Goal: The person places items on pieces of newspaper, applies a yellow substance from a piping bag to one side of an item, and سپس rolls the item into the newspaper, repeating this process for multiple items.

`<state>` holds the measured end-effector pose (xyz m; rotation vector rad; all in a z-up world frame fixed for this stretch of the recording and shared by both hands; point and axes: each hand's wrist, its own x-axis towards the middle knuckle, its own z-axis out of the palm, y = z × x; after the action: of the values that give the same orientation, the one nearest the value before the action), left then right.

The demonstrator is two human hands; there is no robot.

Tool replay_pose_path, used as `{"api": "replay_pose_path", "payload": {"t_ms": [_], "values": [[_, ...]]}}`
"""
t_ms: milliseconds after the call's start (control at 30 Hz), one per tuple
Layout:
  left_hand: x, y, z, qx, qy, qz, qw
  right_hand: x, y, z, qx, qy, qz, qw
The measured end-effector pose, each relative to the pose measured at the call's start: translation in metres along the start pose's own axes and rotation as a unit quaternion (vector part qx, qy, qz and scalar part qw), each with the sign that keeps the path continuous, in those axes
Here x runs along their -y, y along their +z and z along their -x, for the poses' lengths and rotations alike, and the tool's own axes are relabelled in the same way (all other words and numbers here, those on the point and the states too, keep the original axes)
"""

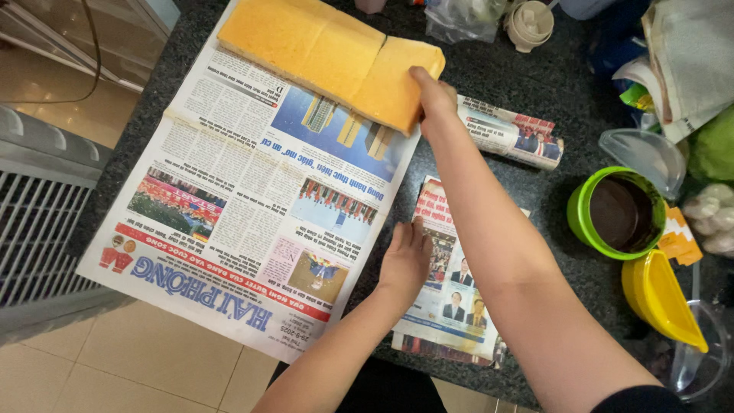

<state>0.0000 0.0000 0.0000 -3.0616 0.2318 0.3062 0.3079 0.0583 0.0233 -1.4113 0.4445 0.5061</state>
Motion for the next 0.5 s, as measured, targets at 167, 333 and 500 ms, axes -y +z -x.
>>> {"api": "replay_pose_path", "payload": {"t_ms": [167, 333, 500], "values": [[0.01, -0.022, 0.003, 0.024, 0.024, -0.009, 0.999, 0.005, -0.018, 0.029, -0.005, -0.118, -0.005, 0.993], [0.033, -0.054, 0.011, 0.019, -0.006, 0.289, 0.957, 0.024, -0.078, 0.101, 0.03, -0.167, -0.008, 0.985], [0.066, -0.083, 0.06, -0.056, -0.11, 0.458, 0.88, 0.049, -0.168, 0.197, 0.143, -0.124, 0.166, 0.968]]}}
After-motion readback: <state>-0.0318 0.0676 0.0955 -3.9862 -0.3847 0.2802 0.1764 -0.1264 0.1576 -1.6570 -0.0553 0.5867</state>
